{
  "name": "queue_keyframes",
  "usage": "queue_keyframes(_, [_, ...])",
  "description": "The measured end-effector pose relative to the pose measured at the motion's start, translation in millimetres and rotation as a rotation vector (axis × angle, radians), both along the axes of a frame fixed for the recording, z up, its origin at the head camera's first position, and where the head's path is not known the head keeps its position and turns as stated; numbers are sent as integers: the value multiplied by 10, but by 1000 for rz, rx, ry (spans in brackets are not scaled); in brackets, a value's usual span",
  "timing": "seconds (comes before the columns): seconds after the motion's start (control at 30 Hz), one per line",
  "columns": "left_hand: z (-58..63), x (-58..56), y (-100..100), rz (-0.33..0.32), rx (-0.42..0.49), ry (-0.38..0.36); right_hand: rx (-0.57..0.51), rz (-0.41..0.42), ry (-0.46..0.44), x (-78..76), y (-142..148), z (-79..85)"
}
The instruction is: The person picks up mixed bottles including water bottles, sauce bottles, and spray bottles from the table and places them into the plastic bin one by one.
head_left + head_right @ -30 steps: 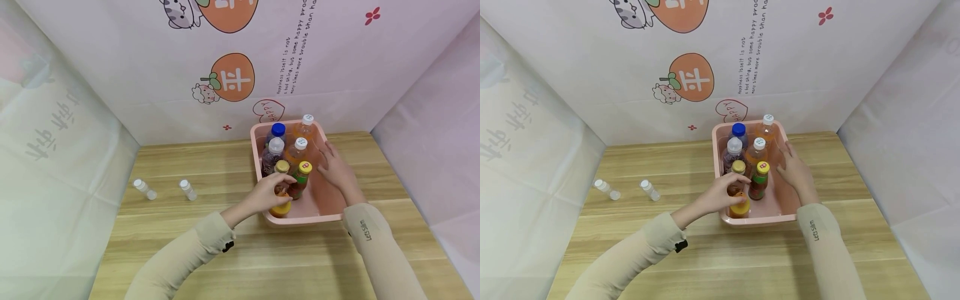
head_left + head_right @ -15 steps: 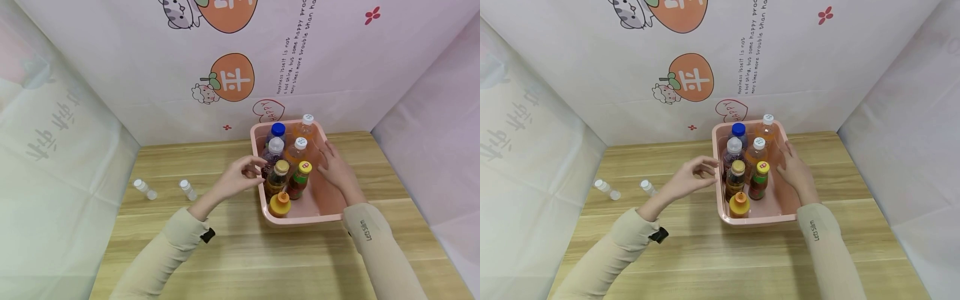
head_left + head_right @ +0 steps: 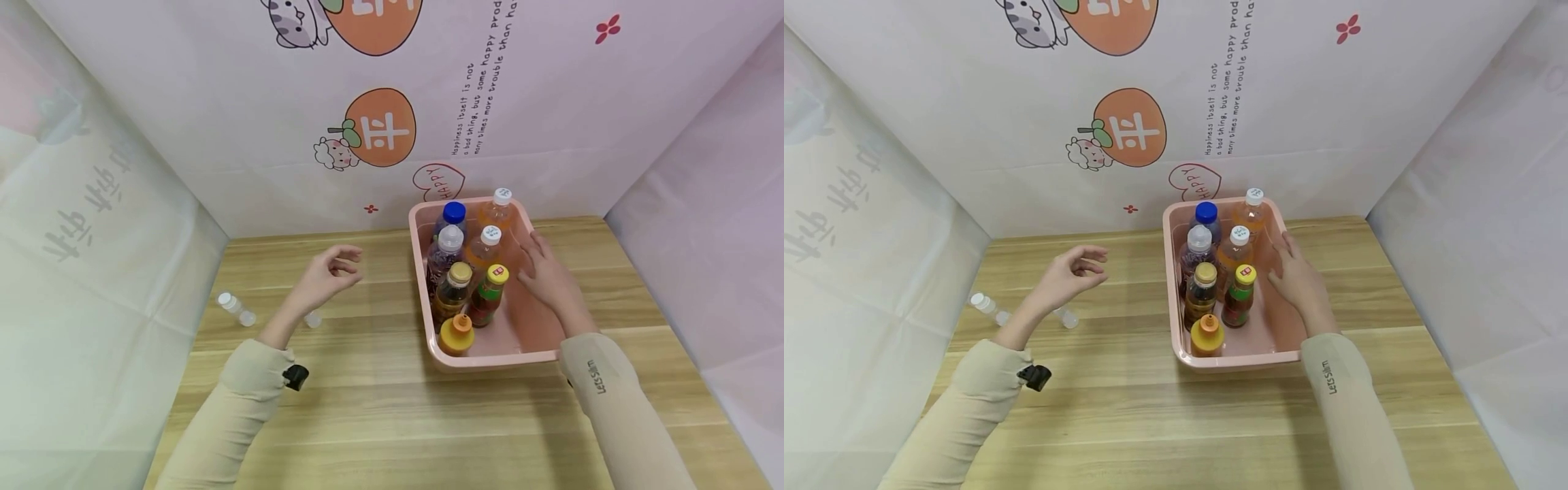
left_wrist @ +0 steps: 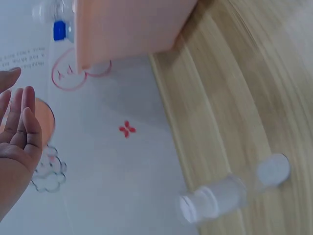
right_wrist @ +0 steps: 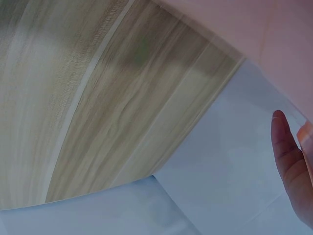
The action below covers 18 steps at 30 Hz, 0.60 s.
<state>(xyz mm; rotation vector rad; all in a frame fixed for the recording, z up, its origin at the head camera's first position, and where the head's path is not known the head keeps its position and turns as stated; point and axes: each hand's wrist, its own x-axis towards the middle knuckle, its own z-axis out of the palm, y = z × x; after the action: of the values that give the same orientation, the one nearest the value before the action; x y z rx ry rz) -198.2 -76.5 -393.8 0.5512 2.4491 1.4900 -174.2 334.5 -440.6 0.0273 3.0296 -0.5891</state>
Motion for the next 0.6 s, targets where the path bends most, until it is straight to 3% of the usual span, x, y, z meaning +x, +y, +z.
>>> queue_keyframes(0.33, [-205,-112,-493,114,-10,-84,2,0,1,6,-8,6])
queue_keyframes(0.6, [-351,-104,-732,152,-28,-117,5,0,5,7,-13,12])
